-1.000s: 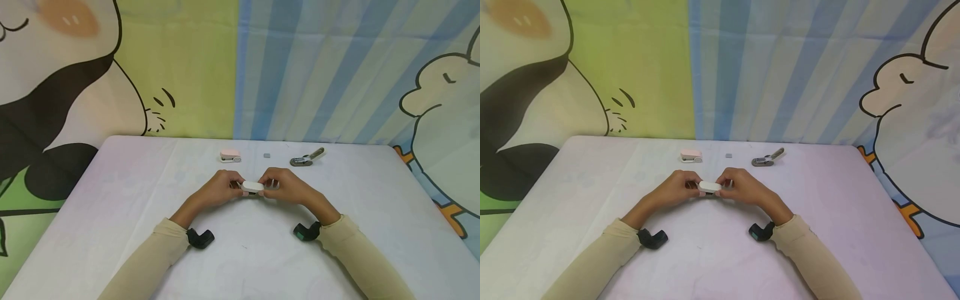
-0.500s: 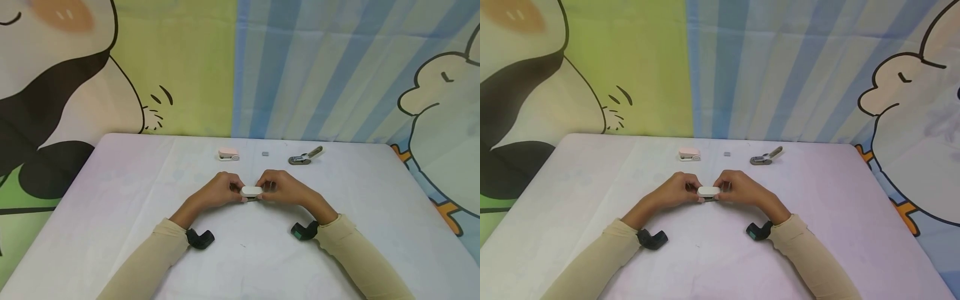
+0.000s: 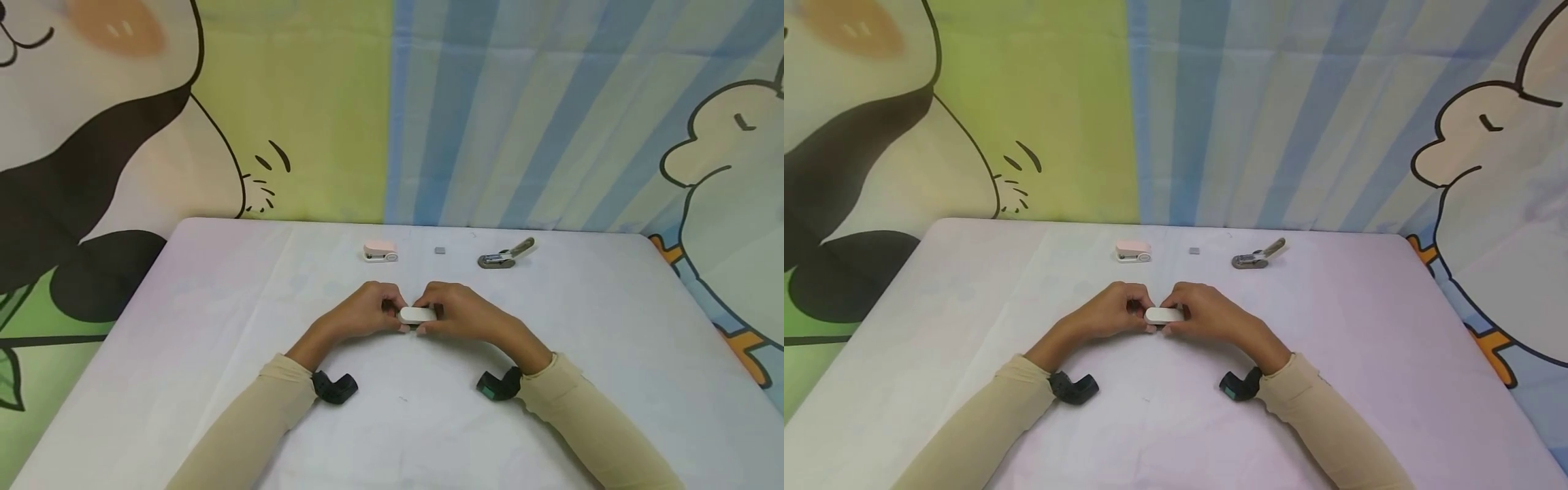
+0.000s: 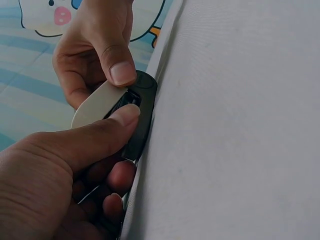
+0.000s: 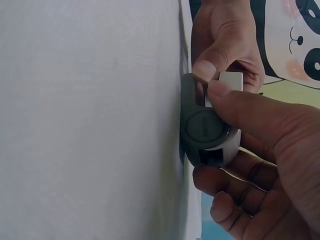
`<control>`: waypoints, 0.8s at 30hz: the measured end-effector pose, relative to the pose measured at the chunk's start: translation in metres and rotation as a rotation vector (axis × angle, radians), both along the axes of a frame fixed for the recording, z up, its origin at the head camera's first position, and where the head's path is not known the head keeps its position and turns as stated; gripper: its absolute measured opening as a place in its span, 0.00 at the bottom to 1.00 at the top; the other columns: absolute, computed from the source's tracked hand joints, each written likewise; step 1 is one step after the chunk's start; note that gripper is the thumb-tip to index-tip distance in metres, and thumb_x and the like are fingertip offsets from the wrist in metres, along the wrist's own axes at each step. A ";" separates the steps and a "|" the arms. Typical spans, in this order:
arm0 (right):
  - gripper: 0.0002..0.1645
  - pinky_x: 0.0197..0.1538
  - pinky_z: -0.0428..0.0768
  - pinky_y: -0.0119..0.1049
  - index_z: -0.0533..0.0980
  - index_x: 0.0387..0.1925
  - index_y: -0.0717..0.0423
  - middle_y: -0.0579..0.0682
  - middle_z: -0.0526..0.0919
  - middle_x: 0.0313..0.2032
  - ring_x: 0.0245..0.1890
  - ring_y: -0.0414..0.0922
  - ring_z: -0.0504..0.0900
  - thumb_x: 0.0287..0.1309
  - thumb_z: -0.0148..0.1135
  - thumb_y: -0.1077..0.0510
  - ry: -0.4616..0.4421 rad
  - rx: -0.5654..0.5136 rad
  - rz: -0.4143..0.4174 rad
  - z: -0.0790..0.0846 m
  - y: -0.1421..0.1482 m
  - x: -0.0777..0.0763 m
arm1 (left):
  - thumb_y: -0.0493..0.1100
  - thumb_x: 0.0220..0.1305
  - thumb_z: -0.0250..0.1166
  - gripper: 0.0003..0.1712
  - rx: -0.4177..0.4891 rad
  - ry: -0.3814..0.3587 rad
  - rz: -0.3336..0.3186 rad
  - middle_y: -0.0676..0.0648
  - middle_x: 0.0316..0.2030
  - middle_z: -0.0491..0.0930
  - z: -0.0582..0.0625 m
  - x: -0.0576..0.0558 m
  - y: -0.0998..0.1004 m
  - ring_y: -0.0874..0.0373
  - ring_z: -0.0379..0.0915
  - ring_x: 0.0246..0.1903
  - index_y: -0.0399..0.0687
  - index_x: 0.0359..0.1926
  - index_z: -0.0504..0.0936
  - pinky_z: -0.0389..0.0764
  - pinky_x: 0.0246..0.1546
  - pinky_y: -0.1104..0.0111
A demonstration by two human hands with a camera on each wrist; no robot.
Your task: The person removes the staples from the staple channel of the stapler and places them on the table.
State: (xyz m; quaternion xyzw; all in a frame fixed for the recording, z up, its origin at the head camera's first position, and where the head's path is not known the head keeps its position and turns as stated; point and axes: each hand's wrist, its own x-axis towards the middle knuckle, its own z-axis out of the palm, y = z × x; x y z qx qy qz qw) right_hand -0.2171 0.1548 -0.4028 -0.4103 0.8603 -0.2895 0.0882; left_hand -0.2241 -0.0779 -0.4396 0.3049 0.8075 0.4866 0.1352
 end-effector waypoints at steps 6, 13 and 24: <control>0.13 0.31 0.72 0.32 0.84 0.43 0.52 0.39 0.75 0.32 0.27 0.37 0.71 0.55 0.73 0.55 0.031 0.022 -0.015 0.000 0.000 0.001 | 0.35 0.50 0.76 0.10 -0.018 -0.001 -0.003 0.53 0.23 0.77 0.000 0.000 0.003 0.61 0.71 0.24 0.48 0.32 0.84 0.72 0.26 0.70; 0.10 0.31 0.70 0.32 0.83 0.41 0.50 0.39 0.74 0.31 0.27 0.38 0.70 0.56 0.71 0.56 0.035 0.028 -0.014 -0.002 0.001 0.000 | 0.35 0.50 0.76 0.10 -0.019 0.002 -0.012 0.53 0.23 0.77 0.000 -0.001 0.004 0.61 0.70 0.23 0.48 0.32 0.83 0.71 0.26 0.70; 0.10 0.33 0.70 0.34 0.80 0.42 0.51 0.39 0.74 0.34 0.29 0.39 0.69 0.60 0.68 0.55 0.056 0.047 -0.011 -0.002 0.000 0.003 | 0.35 0.49 0.77 0.10 -0.052 0.022 0.010 0.53 0.21 0.75 0.006 0.001 0.006 0.62 0.69 0.22 0.46 0.30 0.82 0.70 0.25 0.70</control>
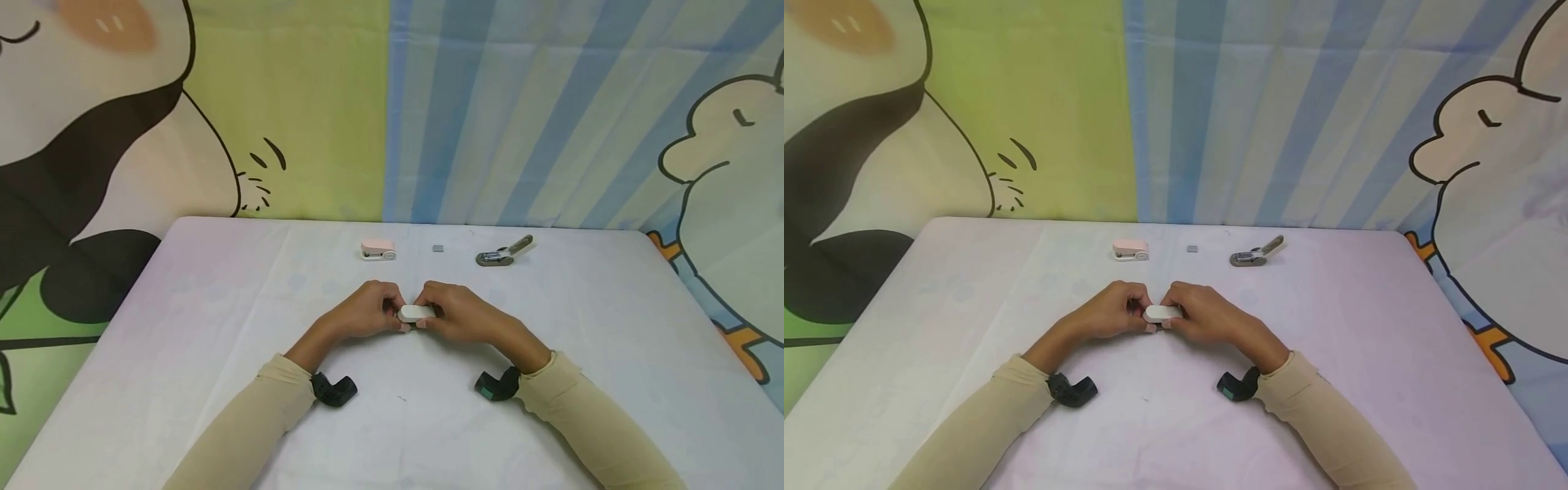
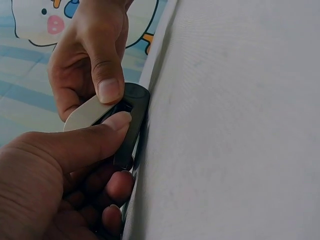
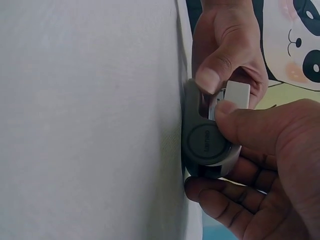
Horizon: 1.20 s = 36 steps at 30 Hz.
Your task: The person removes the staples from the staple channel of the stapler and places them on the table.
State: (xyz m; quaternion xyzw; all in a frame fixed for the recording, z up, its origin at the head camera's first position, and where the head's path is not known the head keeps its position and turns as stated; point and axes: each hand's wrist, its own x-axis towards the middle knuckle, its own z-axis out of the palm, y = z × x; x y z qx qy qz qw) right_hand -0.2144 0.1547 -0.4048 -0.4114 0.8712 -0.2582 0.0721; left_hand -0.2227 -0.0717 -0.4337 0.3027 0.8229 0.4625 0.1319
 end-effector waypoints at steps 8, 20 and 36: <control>0.08 0.33 0.71 0.34 0.77 0.43 0.52 0.40 0.75 0.33 0.28 0.37 0.69 0.63 0.65 0.57 -0.020 -0.006 -0.018 0.002 0.000 0.002 | 0.35 0.51 0.75 0.10 -0.030 -0.018 0.022 0.52 0.22 0.75 0.004 0.003 0.001 0.61 0.69 0.23 0.43 0.32 0.81 0.70 0.25 0.70; 0.12 0.35 0.76 0.33 0.78 0.43 0.54 0.39 0.80 0.33 0.30 0.36 0.75 0.58 0.69 0.58 -0.137 -0.013 -0.028 0.009 0.002 0.000 | 0.36 0.50 0.76 0.11 -0.028 -0.006 0.026 0.53 0.23 0.76 -0.001 0.002 0.000 0.62 0.70 0.24 0.45 0.32 0.82 0.71 0.26 0.69; 0.13 0.45 0.79 0.43 0.79 0.42 0.53 0.41 0.85 0.37 0.39 0.39 0.82 0.56 0.71 0.56 -0.177 0.019 -0.024 0.018 0.014 -0.005 | 0.36 0.49 0.76 0.09 -0.005 -0.012 0.031 0.53 0.25 0.77 -0.003 0.000 0.000 0.61 0.73 0.24 0.43 0.33 0.86 0.74 0.27 0.69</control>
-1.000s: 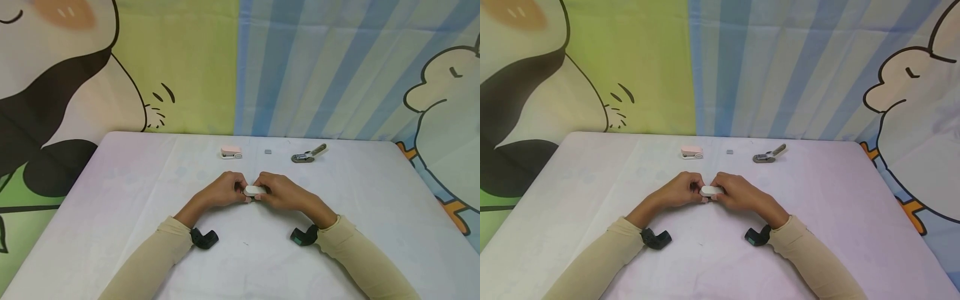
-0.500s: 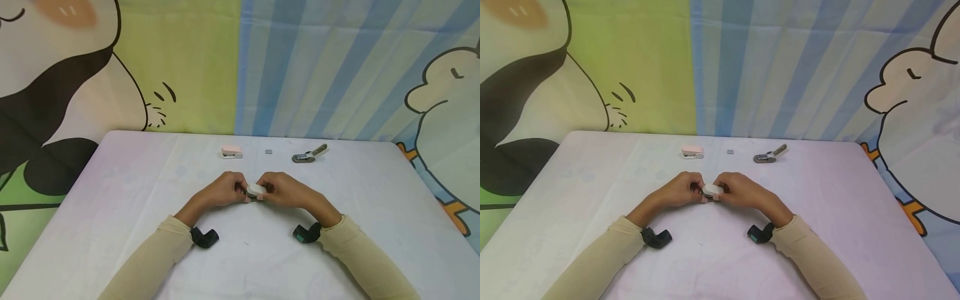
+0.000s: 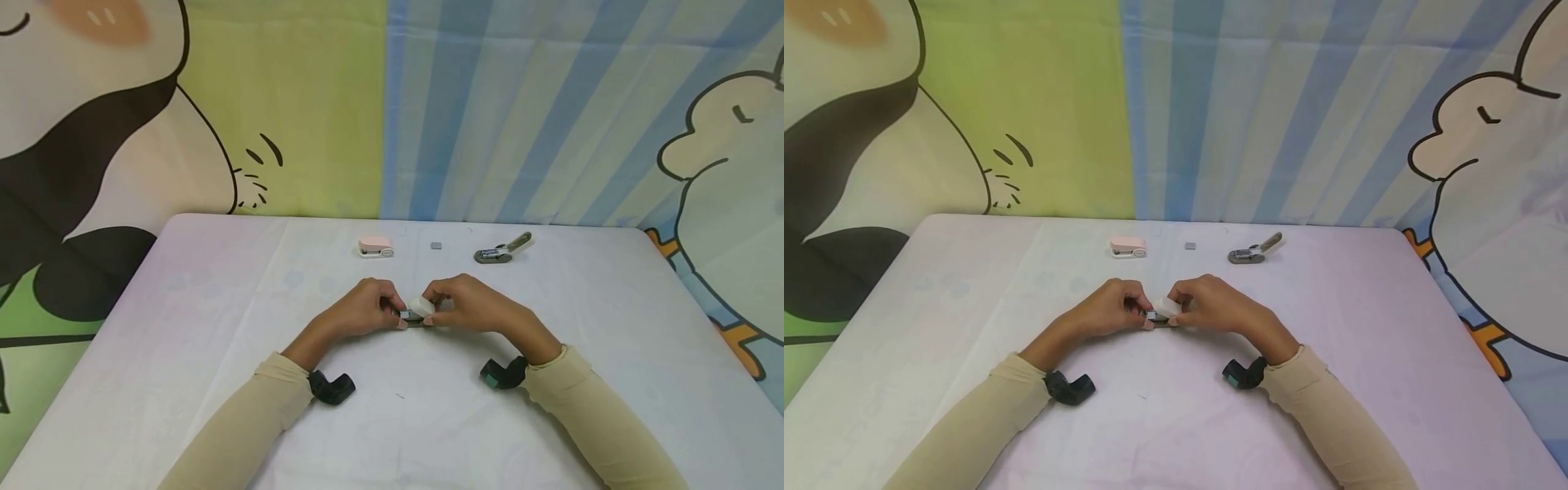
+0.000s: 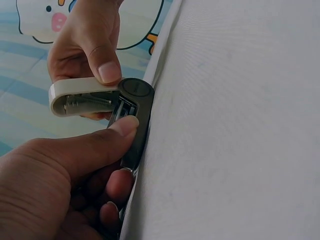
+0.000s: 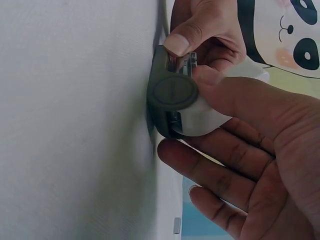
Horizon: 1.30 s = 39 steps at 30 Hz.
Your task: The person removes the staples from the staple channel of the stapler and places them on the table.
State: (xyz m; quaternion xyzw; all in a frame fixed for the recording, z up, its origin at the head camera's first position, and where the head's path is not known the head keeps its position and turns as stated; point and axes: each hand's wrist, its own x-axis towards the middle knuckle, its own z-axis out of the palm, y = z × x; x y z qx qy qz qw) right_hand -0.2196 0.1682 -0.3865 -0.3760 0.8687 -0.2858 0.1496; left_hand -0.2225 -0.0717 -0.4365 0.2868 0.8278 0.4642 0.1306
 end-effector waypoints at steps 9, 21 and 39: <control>0.13 0.51 0.75 0.46 0.76 0.40 0.51 0.47 0.86 0.43 0.51 0.46 0.81 0.55 0.71 0.56 -0.048 0.071 -0.043 0.007 0.005 -0.001 | 0.38 0.49 0.77 0.08 -0.009 0.008 0.007 0.53 0.25 0.77 0.001 0.000 0.000 0.60 0.73 0.25 0.45 0.32 0.87 0.74 0.28 0.69; 0.14 0.34 0.68 0.37 0.78 0.38 0.48 0.37 0.81 0.33 0.27 0.40 0.69 0.51 0.74 0.55 -0.049 0.142 -0.078 0.007 0.016 -0.008 | 0.38 0.50 0.77 0.09 -0.009 0.005 0.013 0.53 0.26 0.77 -0.002 -0.002 0.000 0.60 0.74 0.25 0.46 0.33 0.87 0.75 0.28 0.68; 0.16 0.45 0.76 0.41 0.84 0.46 0.56 0.45 0.84 0.42 0.41 0.41 0.79 0.60 0.67 0.51 0.016 0.238 -0.030 0.021 0.019 0.001 | 0.38 0.49 0.78 0.09 -0.008 -0.004 0.021 0.53 0.25 0.78 -0.002 -0.001 0.000 0.59 0.74 0.25 0.47 0.33 0.87 0.74 0.28 0.68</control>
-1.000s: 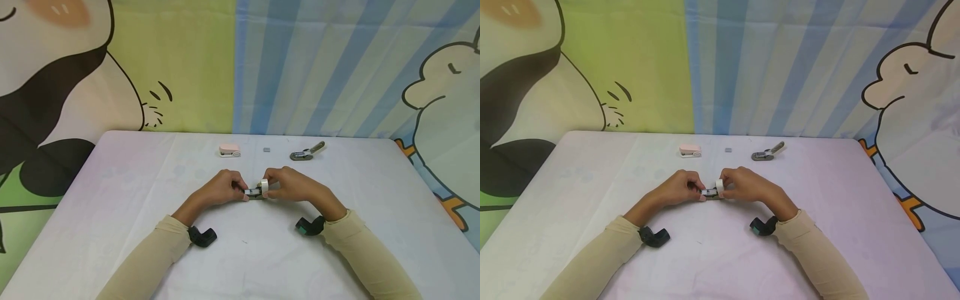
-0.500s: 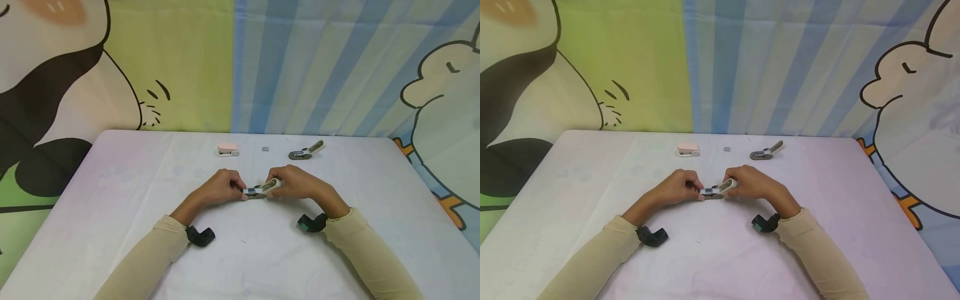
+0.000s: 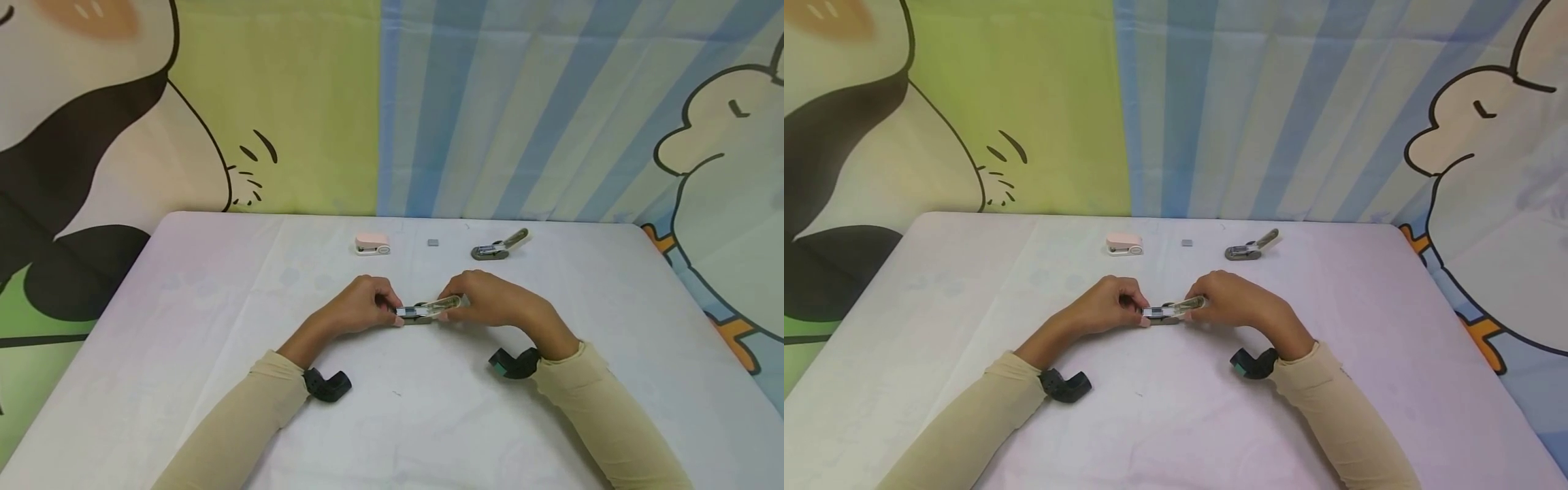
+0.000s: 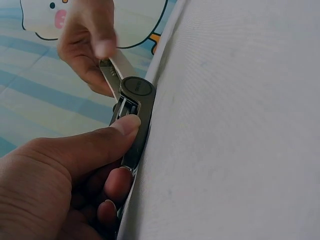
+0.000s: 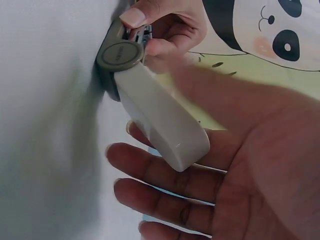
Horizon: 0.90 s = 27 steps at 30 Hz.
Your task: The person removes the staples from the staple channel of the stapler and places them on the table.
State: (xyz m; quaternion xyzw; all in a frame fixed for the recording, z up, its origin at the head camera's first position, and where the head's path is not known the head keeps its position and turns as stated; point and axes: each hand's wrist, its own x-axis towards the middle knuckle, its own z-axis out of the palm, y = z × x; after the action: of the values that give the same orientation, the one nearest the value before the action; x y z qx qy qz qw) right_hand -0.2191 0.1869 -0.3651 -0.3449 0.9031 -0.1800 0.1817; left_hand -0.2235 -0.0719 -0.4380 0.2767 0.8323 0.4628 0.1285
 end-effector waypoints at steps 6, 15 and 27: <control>0.19 0.53 0.75 0.47 0.82 0.50 0.56 0.49 0.81 0.49 0.52 0.49 0.77 0.63 0.65 0.50 0.276 -0.075 -0.029 0.011 -0.009 0.015 | 0.38 0.49 0.78 0.09 0.008 0.002 -0.011 0.53 0.26 0.78 0.001 0.000 -0.001 0.59 0.74 0.26 0.46 0.33 0.87 0.74 0.28 0.68; 0.12 0.35 0.79 0.32 0.81 0.48 0.60 0.48 0.82 0.45 0.36 0.37 0.78 0.61 0.64 0.66 0.317 -0.345 0.133 0.004 -0.037 0.031 | 0.39 0.48 0.78 0.09 0.015 0.007 -0.010 0.54 0.25 0.78 -0.001 0.000 -0.002 0.60 0.75 0.25 0.47 0.32 0.86 0.74 0.28 0.68; 0.06 0.33 0.75 0.27 0.84 0.38 0.60 0.46 0.80 0.33 0.30 0.36 0.76 0.58 0.66 0.67 0.269 -0.213 0.056 -0.018 -0.046 0.027 | 0.39 0.48 0.78 0.09 0.007 0.008 -0.005 0.53 0.25 0.78 0.000 0.000 0.000 0.60 0.74 0.26 0.49 0.31 0.86 0.74 0.29 0.68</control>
State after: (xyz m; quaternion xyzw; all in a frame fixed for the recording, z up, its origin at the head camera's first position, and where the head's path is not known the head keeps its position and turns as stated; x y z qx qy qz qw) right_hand -0.1925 0.1409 -0.3833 -0.4084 0.8850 -0.2220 0.0268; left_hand -0.2236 -0.0717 -0.4376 0.2810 0.8305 0.4644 0.1251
